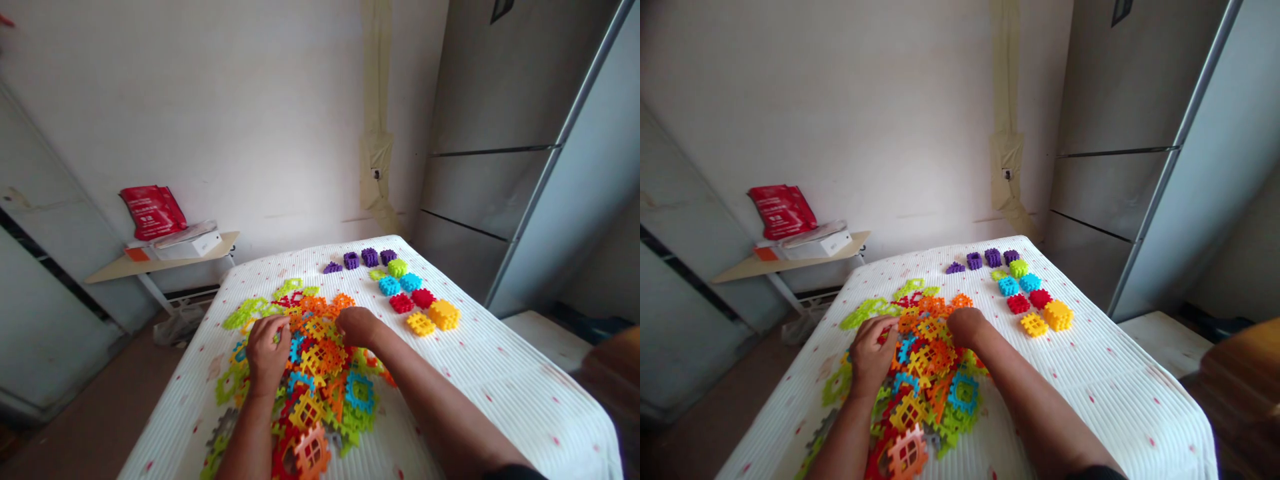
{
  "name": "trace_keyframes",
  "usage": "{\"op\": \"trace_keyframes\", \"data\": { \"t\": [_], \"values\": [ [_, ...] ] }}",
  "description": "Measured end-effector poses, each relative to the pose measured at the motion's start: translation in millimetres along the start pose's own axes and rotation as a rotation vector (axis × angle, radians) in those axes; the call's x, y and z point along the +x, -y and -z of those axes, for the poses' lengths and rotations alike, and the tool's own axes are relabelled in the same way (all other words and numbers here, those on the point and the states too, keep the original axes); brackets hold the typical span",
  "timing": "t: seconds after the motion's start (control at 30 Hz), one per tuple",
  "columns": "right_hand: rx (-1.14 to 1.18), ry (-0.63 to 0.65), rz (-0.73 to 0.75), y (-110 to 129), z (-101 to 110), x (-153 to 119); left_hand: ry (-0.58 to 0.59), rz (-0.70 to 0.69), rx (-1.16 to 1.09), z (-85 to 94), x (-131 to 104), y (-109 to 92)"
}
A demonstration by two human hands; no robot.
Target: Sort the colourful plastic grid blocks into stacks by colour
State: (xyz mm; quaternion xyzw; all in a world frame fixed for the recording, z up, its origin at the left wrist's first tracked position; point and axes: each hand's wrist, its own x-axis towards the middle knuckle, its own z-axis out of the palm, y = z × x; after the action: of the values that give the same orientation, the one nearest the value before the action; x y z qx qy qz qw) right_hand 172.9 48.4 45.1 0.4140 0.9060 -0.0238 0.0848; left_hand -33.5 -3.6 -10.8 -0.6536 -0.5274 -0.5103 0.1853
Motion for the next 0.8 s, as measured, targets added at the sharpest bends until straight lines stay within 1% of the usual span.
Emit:
{"op": "trace_keyframes", "data": {
  "t": [0.13, 0.37, 0.47, 0.57, 0.7, 0.8],
  "values": [
    [0.017, -0.013, -0.002, 1.8, -1.3, 0.8, 0.009, 0.002, -0.023, -0.4, 0.8, -3.0],
    [0.059, -0.068, -0.076, 5.4, -13.5, 9.3, 0.002, 0.006, -0.025, 0.2, 1.3, -5.0],
    [0.065, -0.081, -0.067, 4.5, -17.5, 13.0, 0.0, 0.002, -0.021, -1.0, 0.9, -3.6],
    [0.104, -0.074, -0.044, -0.6, -16.1, 12.4, 0.008, 0.006, -0.033, -1.8, 0.5, -2.9],
    [0.241, -0.107, -0.035, -10.2, -6.1, 5.5, 0.014, 0.075, -0.086, -0.7, -0.6, -4.5],
    [0.386, -0.178, 0.057, -12.8, -2.8, 3.6, 0.082, 0.215, -0.181, 0.3, -2.2, -8.3]
  ]
}}
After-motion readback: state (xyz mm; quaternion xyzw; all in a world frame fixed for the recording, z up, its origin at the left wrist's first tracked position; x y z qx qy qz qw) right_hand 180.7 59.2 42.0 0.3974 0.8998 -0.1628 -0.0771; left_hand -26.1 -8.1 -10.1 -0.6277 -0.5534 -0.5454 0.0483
